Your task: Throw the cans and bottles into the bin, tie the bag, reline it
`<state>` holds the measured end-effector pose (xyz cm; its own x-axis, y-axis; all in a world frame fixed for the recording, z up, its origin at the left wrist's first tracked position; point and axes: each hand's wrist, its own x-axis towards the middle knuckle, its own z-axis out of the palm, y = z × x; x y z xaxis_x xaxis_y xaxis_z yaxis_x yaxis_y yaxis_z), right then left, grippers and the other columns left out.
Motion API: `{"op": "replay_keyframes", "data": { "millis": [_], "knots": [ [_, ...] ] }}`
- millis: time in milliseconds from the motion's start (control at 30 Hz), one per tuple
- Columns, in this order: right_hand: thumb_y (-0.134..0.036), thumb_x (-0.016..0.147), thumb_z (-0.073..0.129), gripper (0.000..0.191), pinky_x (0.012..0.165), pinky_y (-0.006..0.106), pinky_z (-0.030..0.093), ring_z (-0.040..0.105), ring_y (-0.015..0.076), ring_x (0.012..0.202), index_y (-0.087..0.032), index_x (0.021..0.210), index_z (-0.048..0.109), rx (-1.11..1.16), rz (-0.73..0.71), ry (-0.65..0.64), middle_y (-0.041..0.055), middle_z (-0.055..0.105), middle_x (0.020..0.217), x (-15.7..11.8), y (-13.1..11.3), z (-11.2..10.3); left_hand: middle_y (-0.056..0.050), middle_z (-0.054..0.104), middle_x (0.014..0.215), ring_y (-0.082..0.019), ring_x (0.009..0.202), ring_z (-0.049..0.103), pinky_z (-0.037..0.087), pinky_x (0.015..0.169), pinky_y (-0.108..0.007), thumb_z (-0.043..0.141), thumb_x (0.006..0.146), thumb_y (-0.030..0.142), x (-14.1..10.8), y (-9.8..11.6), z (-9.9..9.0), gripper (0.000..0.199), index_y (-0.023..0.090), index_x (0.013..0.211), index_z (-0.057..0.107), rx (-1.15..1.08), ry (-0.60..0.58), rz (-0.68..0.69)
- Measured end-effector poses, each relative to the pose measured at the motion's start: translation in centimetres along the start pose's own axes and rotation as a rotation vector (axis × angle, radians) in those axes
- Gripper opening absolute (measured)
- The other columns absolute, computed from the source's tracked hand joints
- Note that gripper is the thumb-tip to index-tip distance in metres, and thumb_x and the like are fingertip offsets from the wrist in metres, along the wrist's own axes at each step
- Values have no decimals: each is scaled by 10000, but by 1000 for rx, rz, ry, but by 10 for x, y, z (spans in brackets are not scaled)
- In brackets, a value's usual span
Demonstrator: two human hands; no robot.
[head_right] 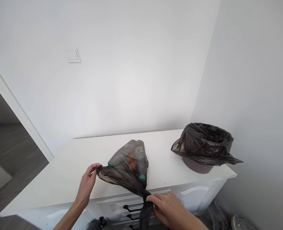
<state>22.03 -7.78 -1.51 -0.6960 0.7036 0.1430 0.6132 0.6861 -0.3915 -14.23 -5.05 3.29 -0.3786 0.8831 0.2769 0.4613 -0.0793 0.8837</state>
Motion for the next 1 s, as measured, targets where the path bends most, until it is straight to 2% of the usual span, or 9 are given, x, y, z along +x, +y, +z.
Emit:
{"op": "replay_keyframes", "data": {
  "millis": [67, 167, 233, 300, 433, 500, 633, 800, 1000],
  "knots": [
    [-70, 808, 534, 609, 778, 274, 416, 709, 199, 938, -350, 1347, 573, 51, -15, -8, -3, 747, 1090, -11, -9, -10, -110, 628, 1172, -283, 1077, 623, 536, 884, -439, 484, 970, 380, -17, -10, -8, 251, 218, 1114, 610, 74, 145, 118],
    [-124, 865, 534, 567, 776, 266, 438, 689, 169, 842, -344, 1387, 542, 197, -41, 68, -9, 735, 974, -16, -29, -23, -110, 546, 1173, -272, 1153, 569, 501, 973, -457, 533, 958, 210, -47, -22, -13, 199, 225, 1153, 571, 259, 301, 579],
    [-189, 954, 488, 389, 744, 259, 445, 663, 150, 769, -311, 1313, 576, 277, -39, 155, -13, 715, 903, -8, -43, -27, -94, 561, 1141, -244, 1123, 576, 497, 973, -420, 543, 931, 94, -65, -22, -12, 257, 233, 1145, 572, 372, 137, 846],
    [-284, 1015, 468, 231, 709, 264, 440, 635, 146, 722, -279, 1205, 601, 265, 5, 215, -13, 686, 872, 7, -57, -24, -78, 622, 1094, -221, 1064, 604, 507, 934, -378, 511, 933, 44, -78, -16, -5, 289, 235, 1138, 577, 453, -148, 954],
    [-455, 928, 658, 311, 684, 293, 426, 657, 208, 830, -228, 1124, 577, 24, 130, 245, 28, 666, 981, 49, -73, 0, -65, 691, 991, -218, 936, 650, 533, 889, -386, 459, 981, 107, -90, -4, 15, 228, 223, 1096, 619, 568, -475, 898],
    [-410, 875, 725, 326, 678, 297, 421, 670, 246, 898, -210, 1091, 587, -106, 136, 196, 59, 672, 1048, 64, -73, 15, -74, 711, 1039, -232, 968, 668, 545, 917, -414, 456, 986, 131, -91, -6, 21, 259, 229, 1137, 641, 623, -536, 869],
    [-208, 917, 668, 57, 668, 280, 378, 663, 213, 851, -213, 965, 638, -151, 129, 88, 37, 693, 979, 68, -57, 28, -93, 639, 1419, -291, 1311, 594, 518, 1066, -486, 471, 983, 147, -87, -33, 17, 410, 257, 1361, 587, 732, -527, 884],
    [-439, 971, 654, 265, 609, 253, 351, 513, 125, 644, -221, 834, 590, 672, 164, 190, -38, 574, 704, 52, -45, 15, -72, 596, 1509, -263, 1384, 569, 527, 1104, -422, 464, 1037, 243, -78, -63, 3, 481, 278, 1517, 466, 729, -460, 860],
    [-587, 923, 687, 417, 513, 245, 279, 353, 79, 495, -224, 803, 519, 1352, 182, 335, -90, 435, 564, 62, -64, -13, -77, 672, 1402, -255, 1306, 630, 522, 1115, -442, 467, 1029, 205, -79, -53, 8, 473, 274, 1496, 495, 610, -407, 880]
  ]
}}
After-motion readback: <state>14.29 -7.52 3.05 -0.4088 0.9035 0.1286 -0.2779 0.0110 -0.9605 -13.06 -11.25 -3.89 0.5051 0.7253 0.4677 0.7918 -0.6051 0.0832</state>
